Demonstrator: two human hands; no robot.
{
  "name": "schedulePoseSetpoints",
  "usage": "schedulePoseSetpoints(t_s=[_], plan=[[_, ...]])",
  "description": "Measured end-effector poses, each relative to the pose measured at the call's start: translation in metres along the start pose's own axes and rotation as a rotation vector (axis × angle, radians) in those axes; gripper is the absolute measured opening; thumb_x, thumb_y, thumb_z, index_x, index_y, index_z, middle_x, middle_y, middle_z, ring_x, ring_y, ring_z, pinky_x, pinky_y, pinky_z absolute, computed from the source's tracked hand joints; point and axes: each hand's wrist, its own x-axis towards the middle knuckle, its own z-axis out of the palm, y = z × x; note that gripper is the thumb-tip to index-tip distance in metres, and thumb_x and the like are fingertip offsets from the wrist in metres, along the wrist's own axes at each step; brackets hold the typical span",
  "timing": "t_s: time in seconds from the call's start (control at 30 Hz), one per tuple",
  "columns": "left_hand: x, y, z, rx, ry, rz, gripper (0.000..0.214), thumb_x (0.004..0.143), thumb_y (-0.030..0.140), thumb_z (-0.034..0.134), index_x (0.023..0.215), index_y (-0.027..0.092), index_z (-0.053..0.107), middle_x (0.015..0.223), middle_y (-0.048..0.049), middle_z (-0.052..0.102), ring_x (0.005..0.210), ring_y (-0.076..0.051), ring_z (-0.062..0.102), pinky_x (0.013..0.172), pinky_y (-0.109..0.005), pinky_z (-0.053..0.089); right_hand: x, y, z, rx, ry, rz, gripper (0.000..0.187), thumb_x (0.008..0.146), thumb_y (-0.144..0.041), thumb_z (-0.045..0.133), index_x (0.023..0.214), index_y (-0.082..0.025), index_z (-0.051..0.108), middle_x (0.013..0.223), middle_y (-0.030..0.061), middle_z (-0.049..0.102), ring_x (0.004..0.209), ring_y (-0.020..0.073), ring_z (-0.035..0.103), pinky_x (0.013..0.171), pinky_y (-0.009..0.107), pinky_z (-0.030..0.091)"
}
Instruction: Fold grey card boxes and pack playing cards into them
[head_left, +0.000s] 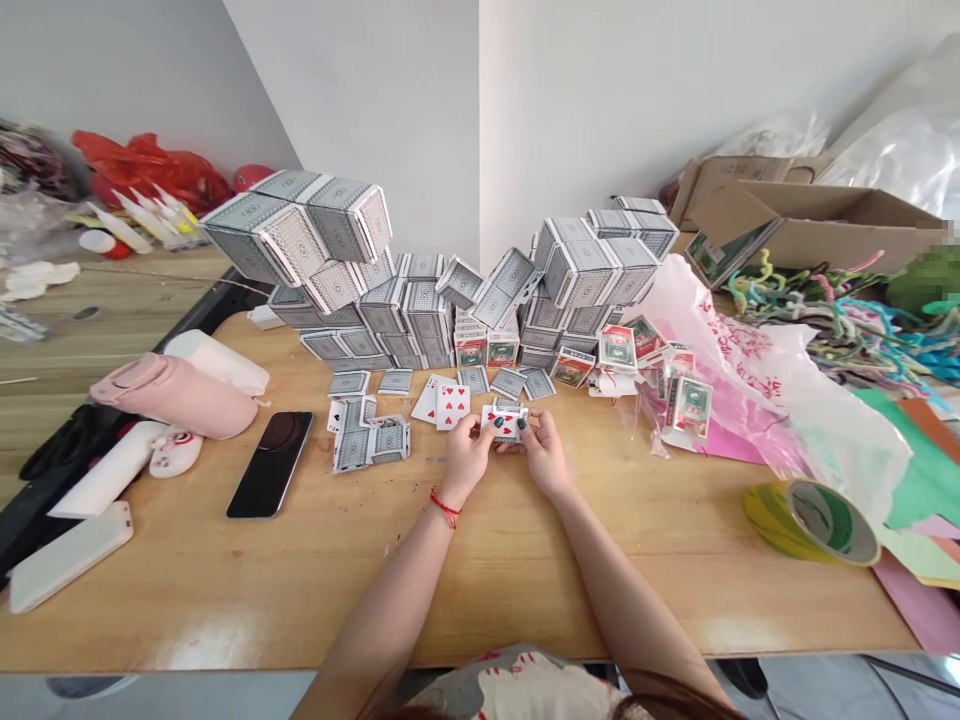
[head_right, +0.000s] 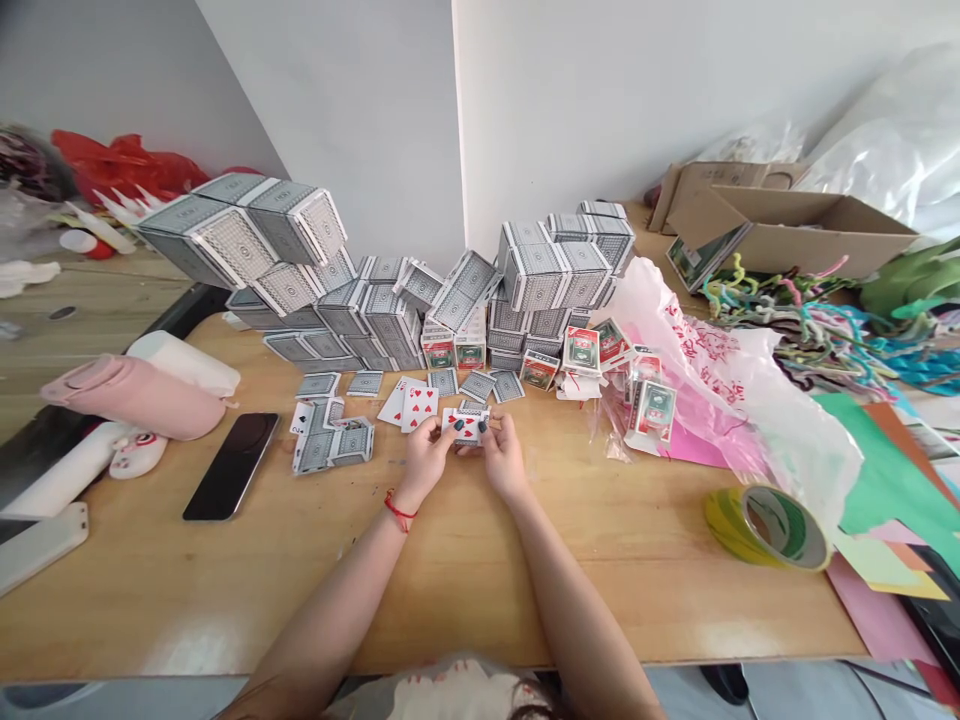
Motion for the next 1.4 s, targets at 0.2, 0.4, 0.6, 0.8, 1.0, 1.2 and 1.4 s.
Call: schedulePoseSetpoints(t_s=[0.2,0.4,0.6,0.8,1.0,1.2,1.4], plan=[[-0.001,-0.005,0.0,0.092,0.034,0.04,0.027,0.076,0.031,0.049,0.056,0.017,0.037,0.054,0.0039,0.037,0.052,-0.009,0.035,0.048,-0.021,0.029,-0.004,-0.001,0.003,-0.125,0.027,-0.015,0.033,0.075,-0.047,0.051,0.097,-0.025,0.039,0.066,-0.0035,0.061,0.046,0.0138,0.059,0.051,0.028,0.049],[-0.003,-0.006,0.001,0.052,0.087,0.063,0.02,0.083,0.032,0.04,0.071,0.017,0.046,0.063,0.0013,0.046,0.056,-0.01,0.042,0.053,-0.022,0.035,-0.007,0.002,0.006,-0.156,0.033,0.032,0.03,0.076,-0.051,0.049,0.077,-0.024,0.038,0.048,-0.006,0.053,0.036,0.0131,0.052,0.038,0.024,0.042],[-0.001,-0.005,-0.001,0.04,0.03,0.067,0.021,0.082,0.031,0.042,0.086,0.017,0.057,0.077,-0.0039,0.06,0.069,-0.014,0.054,0.062,-0.025,0.043,-0.007,-0.002,0.007,-0.145,0.002,-0.001,0.026,0.073,-0.046,0.055,0.078,-0.022,0.047,0.058,-0.0029,0.056,0.047,0.0128,0.053,0.044,0.024,0.044],[-0.003,-0.002,-0.001,0.057,-0.097,0.087,0.024,0.082,0.03,0.045,0.094,0.018,0.061,0.09,-0.0069,0.065,0.079,-0.016,0.059,0.068,-0.028,0.047,-0.005,0.001,0.003,-0.138,-0.036,0.027,0.025,0.075,-0.044,0.054,0.084,-0.022,0.047,0.053,-0.0045,0.053,0.046,0.0112,0.051,0.042,0.022,0.043],[-0.004,0.004,-0.001,0.079,-0.122,0.113,0.026,0.083,0.029,0.043,0.1,0.02,0.06,0.1,-0.0059,0.064,0.087,-0.016,0.059,0.073,-0.027,0.046,-0.003,-0.001,0.001,-0.063,-0.064,0.113,0.028,0.074,-0.042,0.054,0.091,-0.022,0.045,0.058,-0.0041,0.057,0.042,0.0117,0.052,0.037,0.023,0.045],[-0.003,0.006,-0.003,0.045,-0.08,0.064,0.027,0.082,0.031,0.045,0.101,0.019,0.06,0.098,-0.0058,0.063,0.081,-0.015,0.057,0.07,-0.026,0.045,-0.003,-0.001,0.004,-0.04,-0.039,0.133,0.026,0.073,-0.041,0.055,0.085,-0.022,0.041,0.058,-0.0047,0.058,0.042,0.0123,0.054,0.036,0.023,0.045],[-0.001,0.006,-0.003,-0.107,-0.084,-0.002,0.03,0.082,0.029,0.043,0.106,0.016,0.056,0.093,-0.0061,0.061,0.079,-0.015,0.056,0.067,-0.025,0.044,-0.004,0.0,0.008,0.018,0.02,0.061,0.026,0.076,-0.041,0.052,0.087,-0.024,0.036,0.058,-0.0059,0.058,0.042,0.0128,0.055,0.04,0.025,0.046]])
